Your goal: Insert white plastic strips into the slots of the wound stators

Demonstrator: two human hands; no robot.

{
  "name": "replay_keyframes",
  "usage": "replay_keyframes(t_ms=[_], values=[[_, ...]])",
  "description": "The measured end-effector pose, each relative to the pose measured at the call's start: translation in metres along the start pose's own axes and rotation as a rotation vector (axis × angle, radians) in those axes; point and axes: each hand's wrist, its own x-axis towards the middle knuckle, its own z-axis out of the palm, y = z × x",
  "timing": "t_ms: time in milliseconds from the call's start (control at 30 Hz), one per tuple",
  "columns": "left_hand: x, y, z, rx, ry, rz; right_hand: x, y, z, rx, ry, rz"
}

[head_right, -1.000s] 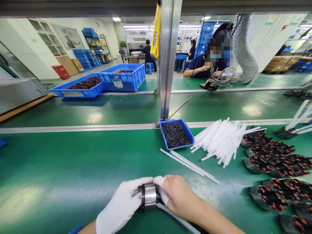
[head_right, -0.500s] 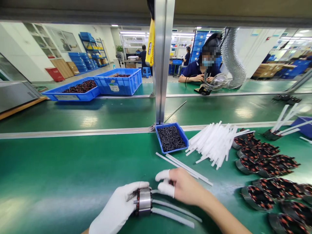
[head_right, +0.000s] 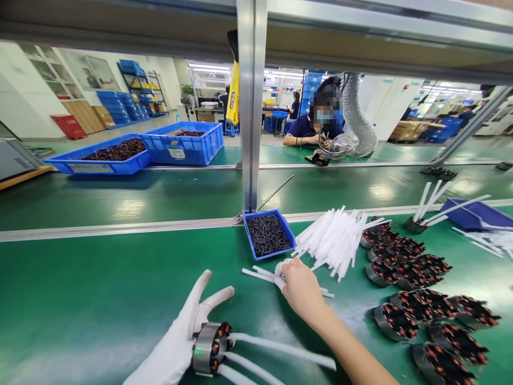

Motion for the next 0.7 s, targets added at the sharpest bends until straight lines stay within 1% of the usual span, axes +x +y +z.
replay_keyframes(t_ms=[67,100,133,233,300,433,567,700], values=[[-0.001,0.004,-0.001,0.048,0.002,0.023,-0.002,0.001,-0.004,0.029,-0.018,-0.003],[-0.002,0.007,-0.001,0.078,0.014,0.023,-0.003,0.001,-0.007,0.080,-0.033,-0.014],[-0.003,0.010,0.000,0.103,0.029,0.009,-0.005,0.001,-0.011,0.166,-0.058,-0.034],[-0.005,0.018,0.003,0.108,0.068,-0.065,-0.011,-0.003,-0.024,0.536,-0.176,-0.142],[-0.005,0.019,0.006,0.092,0.085,-0.091,-0.014,-0.006,-0.030,0.677,-0.237,-0.212],[-0.003,0.018,0.009,0.093,0.120,-0.086,-0.017,-0.010,-0.033,0.668,-0.283,-0.260],[-0.002,0.019,0.013,0.139,0.133,-0.159,-0.019,-0.014,-0.030,0.656,-0.330,-0.311],[-0.001,0.019,0.012,0.142,0.167,-0.149,-0.022,-0.020,-0.029,0.665,-0.336,-0.364]])
